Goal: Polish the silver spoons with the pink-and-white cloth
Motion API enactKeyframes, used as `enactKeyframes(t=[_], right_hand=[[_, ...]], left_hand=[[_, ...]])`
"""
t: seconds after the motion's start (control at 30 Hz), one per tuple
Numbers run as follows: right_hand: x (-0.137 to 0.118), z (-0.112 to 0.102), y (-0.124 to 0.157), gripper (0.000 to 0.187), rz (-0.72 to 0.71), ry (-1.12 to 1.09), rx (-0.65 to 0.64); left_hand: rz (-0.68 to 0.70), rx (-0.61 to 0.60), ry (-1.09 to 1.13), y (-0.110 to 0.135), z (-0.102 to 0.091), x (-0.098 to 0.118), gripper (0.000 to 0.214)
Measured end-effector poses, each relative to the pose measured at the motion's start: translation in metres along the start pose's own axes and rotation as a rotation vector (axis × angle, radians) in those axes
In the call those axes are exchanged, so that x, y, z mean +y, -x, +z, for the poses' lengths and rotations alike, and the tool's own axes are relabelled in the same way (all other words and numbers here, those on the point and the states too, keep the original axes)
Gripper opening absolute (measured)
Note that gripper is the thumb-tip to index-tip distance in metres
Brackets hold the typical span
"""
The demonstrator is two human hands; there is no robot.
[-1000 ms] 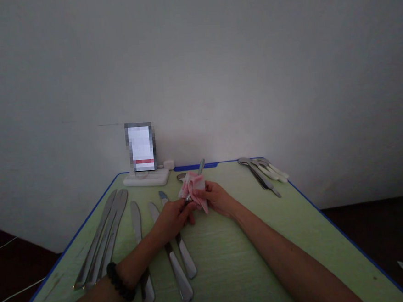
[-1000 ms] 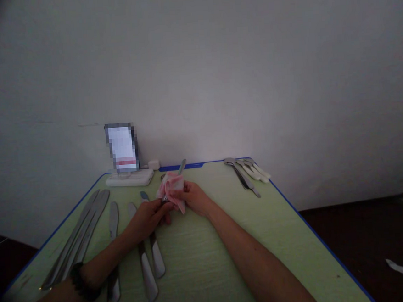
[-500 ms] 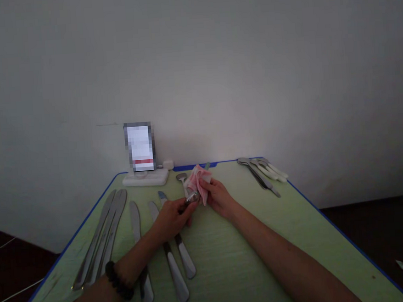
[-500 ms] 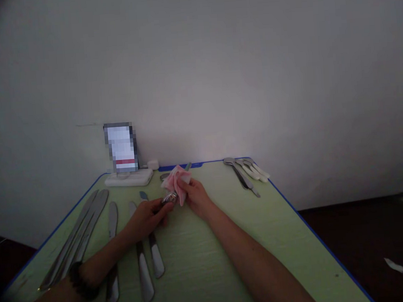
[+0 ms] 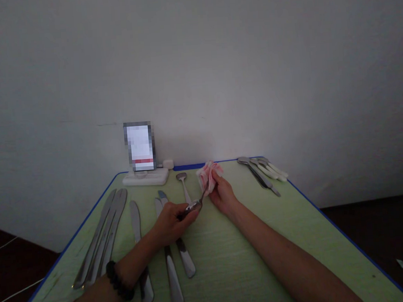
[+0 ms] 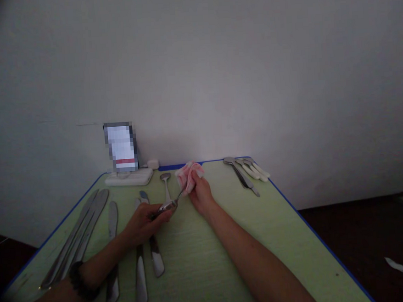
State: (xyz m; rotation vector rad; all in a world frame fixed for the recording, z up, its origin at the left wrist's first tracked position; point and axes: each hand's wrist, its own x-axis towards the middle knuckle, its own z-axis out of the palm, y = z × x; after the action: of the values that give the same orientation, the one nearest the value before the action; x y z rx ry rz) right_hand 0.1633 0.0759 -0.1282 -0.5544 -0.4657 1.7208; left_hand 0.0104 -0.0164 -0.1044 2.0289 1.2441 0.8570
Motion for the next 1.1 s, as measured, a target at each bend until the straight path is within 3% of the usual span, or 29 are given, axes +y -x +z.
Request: enactKeyframes(t=[0.47,0.57,0.77,0.97,1.1], right_hand=[[-0.004,0.001,0.005,0.01,0.079,0.057,-0.087],[-0.003,0.002,0.006,0.011,0.114,0.069,-0.105],[-0.003,0.005,0.01,0.016,0.126,0.111,-0.152],[-0.007,0.013,0.015,0.02,0.132,0.031,-0.129],[-0.011,0.015,0.015,0.028,0.117,-0.049,-0.087]], left_hand=[[-0.22,0.303,0.192,-0.005,0.002,-0.005,0.049],[-0.231,0.255,0.181,-0.004,0.003,-0.008,0.053],[-0.19,0.011,0.135,-0.008,0.005,-0.009,0.043],[-0.16,0.059,0.132,-0.011,0.002,-0.007,0.04],[-0.153,0.163,0.251,-0.011,0.001,-0.011,0.044]])
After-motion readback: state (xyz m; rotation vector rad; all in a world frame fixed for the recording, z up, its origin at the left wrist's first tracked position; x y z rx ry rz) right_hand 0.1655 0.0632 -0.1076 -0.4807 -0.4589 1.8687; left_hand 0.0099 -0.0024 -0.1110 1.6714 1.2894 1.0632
